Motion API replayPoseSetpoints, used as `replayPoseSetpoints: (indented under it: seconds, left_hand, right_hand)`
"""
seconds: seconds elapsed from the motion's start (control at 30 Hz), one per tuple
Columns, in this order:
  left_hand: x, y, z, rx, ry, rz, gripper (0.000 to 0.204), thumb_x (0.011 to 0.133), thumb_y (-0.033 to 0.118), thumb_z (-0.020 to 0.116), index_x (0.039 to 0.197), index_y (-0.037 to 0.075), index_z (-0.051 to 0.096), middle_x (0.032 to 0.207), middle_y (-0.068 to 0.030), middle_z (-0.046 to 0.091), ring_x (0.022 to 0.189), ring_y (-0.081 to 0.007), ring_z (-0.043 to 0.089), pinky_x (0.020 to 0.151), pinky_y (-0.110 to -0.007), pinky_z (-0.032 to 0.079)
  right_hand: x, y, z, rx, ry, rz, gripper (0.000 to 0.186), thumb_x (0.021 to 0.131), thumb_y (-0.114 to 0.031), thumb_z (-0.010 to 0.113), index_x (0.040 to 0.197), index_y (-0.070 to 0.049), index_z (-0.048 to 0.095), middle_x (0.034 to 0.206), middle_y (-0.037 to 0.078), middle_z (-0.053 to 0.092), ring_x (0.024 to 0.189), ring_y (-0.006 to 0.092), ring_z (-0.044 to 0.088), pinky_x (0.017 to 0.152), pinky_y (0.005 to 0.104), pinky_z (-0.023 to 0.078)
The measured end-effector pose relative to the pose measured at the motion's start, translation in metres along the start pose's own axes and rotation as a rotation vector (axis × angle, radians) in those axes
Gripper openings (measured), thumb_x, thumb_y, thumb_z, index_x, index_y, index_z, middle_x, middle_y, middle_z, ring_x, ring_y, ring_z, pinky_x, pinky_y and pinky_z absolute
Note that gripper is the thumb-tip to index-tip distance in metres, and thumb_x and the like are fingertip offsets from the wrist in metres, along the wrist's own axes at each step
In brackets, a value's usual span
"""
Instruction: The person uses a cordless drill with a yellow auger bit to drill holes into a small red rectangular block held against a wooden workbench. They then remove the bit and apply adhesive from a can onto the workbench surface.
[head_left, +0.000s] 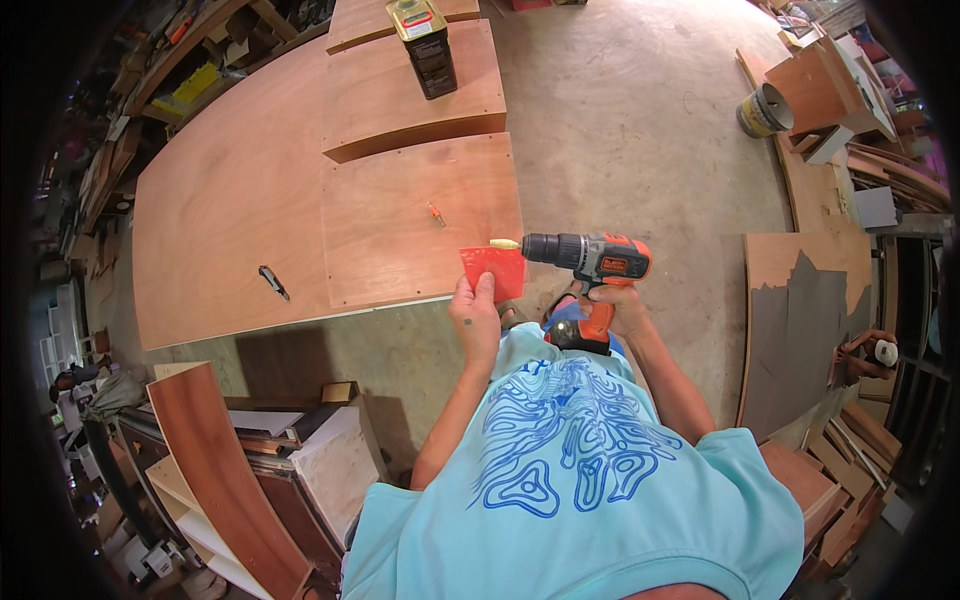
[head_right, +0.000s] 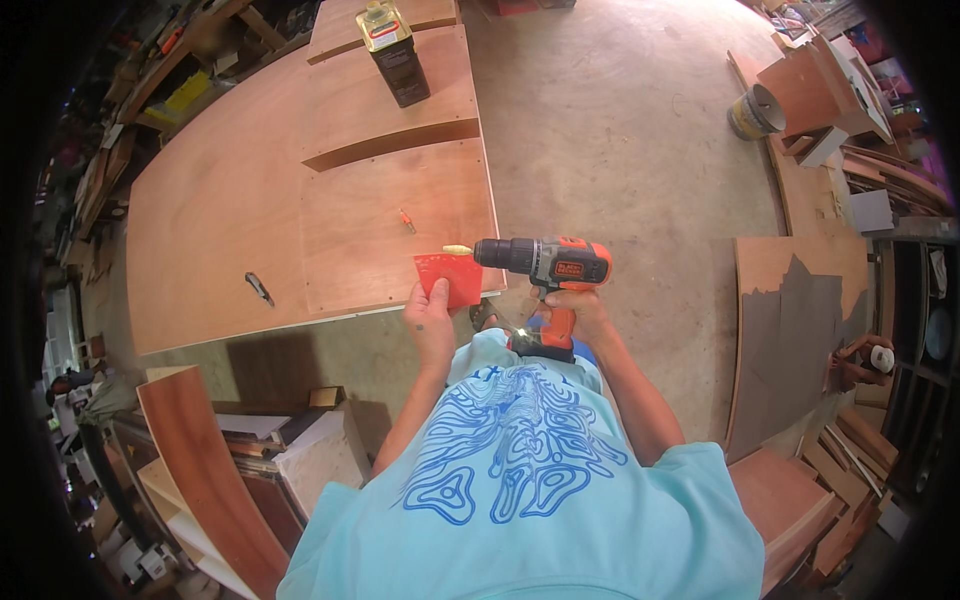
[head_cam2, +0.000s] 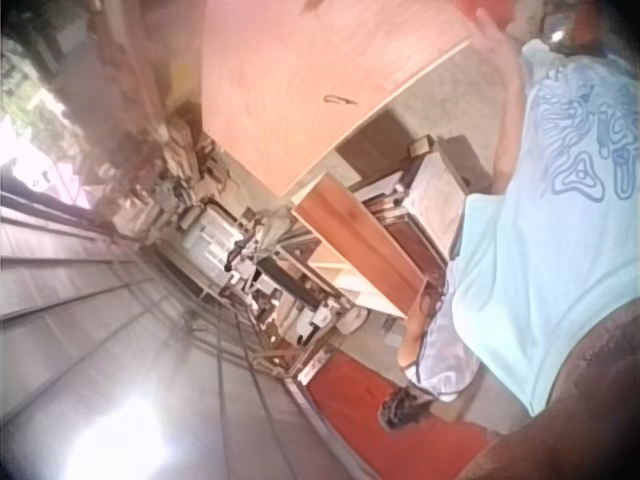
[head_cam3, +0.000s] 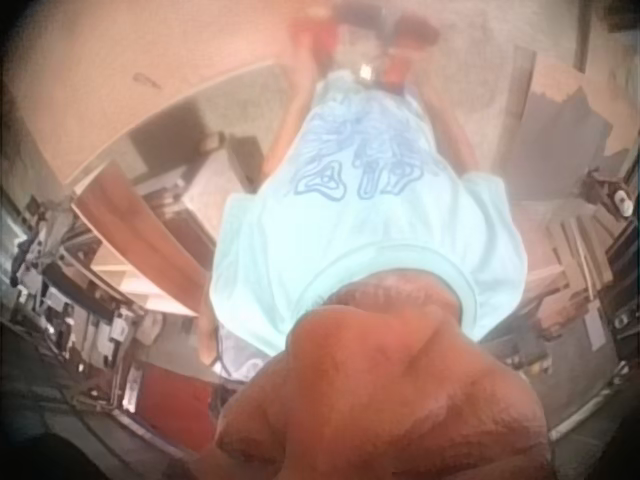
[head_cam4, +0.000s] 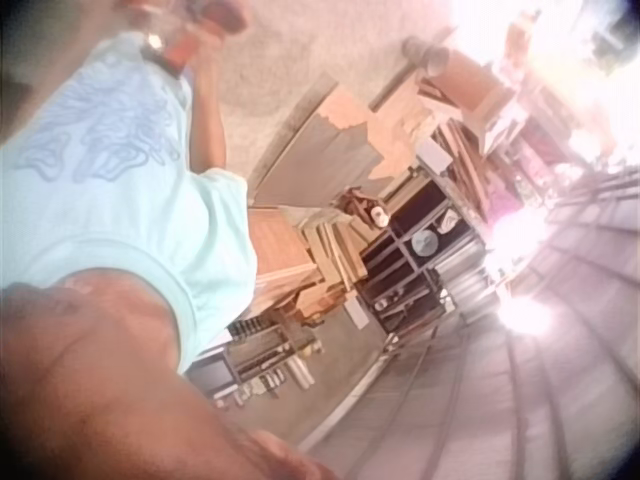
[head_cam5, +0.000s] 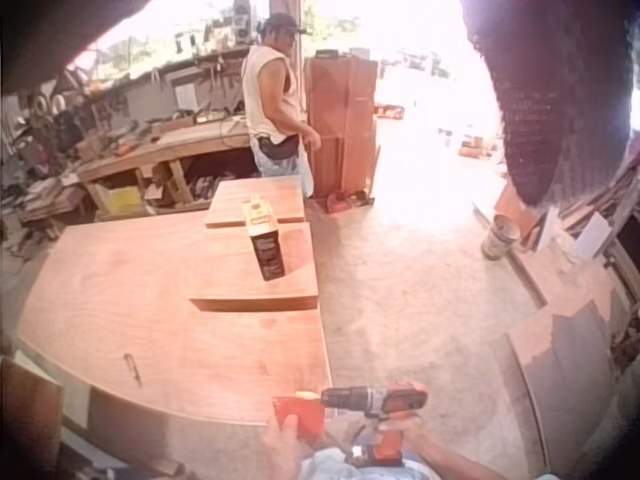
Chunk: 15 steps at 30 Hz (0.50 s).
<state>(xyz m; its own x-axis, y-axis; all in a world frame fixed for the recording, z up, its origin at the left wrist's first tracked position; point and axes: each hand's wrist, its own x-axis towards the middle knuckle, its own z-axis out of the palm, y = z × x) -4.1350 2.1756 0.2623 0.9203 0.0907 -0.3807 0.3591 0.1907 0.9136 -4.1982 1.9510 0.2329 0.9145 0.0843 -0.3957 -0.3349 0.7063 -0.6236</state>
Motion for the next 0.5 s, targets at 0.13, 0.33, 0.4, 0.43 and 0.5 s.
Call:
replayPoseSetpoints:
  seconds: [0.13, 0.33, 0.4, 0.43, 0.5]
  left_hand:
    - [-0.002, 0.018, 0.006, -0.018, 0.038, -0.055, 0.020, 0.101, 0.014, 0.054, 0.111, -0.002, 0.061, 0.099, -0.0044, 0.066, 0.084, -0.0098, 0.063, 0.074, -0.027, 0.055]
    - [0.003, 0.003, 0.007, 0.131, -0.009, 0.139, 0.020, 0.101, 0.022, 0.056, 0.106, 0.004, 0.063, 0.080, 0.0026, 0.063, 0.061, -0.0034, 0.053, 0.045, -0.022, 0.049]
    - [0.002, 0.000, 0.009, 0.092, -0.041, 0.102, 0.020, 0.101, 0.022, 0.056, 0.106, 0.004, 0.064, 0.081, 0.0029, 0.064, 0.062, -0.0032, 0.054, 0.047, -0.021, 0.049]
    - [0.000, 0.000, 0.010, 0.091, -0.037, 0.095, 0.020, 0.101, 0.022, 0.057, 0.107, 0.004, 0.064, 0.081, 0.0029, 0.064, 0.063, -0.0032, 0.054, 0.048, -0.021, 0.049]
    - [-0.001, 0.001, 0.010, 0.094, -0.027, 0.089, 0.021, 0.101, 0.022, 0.057, 0.107, 0.004, 0.064, 0.082, 0.0027, 0.065, 0.064, -0.0032, 0.055, 0.050, -0.021, 0.049]
  right_hand:
    - [-0.002, 0.000, -0.001, -0.024, 0.048, 0.029, 0.032, 0.073, 0.001, 0.066, 0.105, -0.001, 0.065, 0.093, 0.009, 0.069, 0.069, 0.0164, 0.061, 0.062, 0.0307, 0.053]
    - [0.000, -0.003, 0.001, -0.038, 0.015, 0.008, 0.030, 0.071, 0.001, 0.066, 0.102, 0.000, 0.066, 0.092, 0.010, 0.069, 0.069, 0.0168, 0.061, 0.062, 0.0307, 0.052]
    - [0.001, -0.003, 0.000, -0.063, 0.004, 0.005, 0.030, 0.071, 0.001, 0.066, 0.102, 0.001, 0.066, 0.092, 0.010, 0.069, 0.068, 0.0169, 0.061, 0.062, 0.0311, 0.052]
    - [0.001, -0.003, 0.000, -0.076, -0.002, 0.004, 0.031, 0.071, 0.001, 0.065, 0.102, 0.001, 0.066, 0.092, 0.010, 0.069, 0.067, 0.0170, 0.061, 0.062, 0.0314, 0.052]
    - [0.002, -0.002, 0.002, -0.065, 0.008, 0.012, 0.031, 0.071, 0.001, 0.065, 0.102, 0.001, 0.066, 0.092, 0.010, 0.069, 0.066, 0.0171, 0.060, 0.061, 0.0318, 0.052]
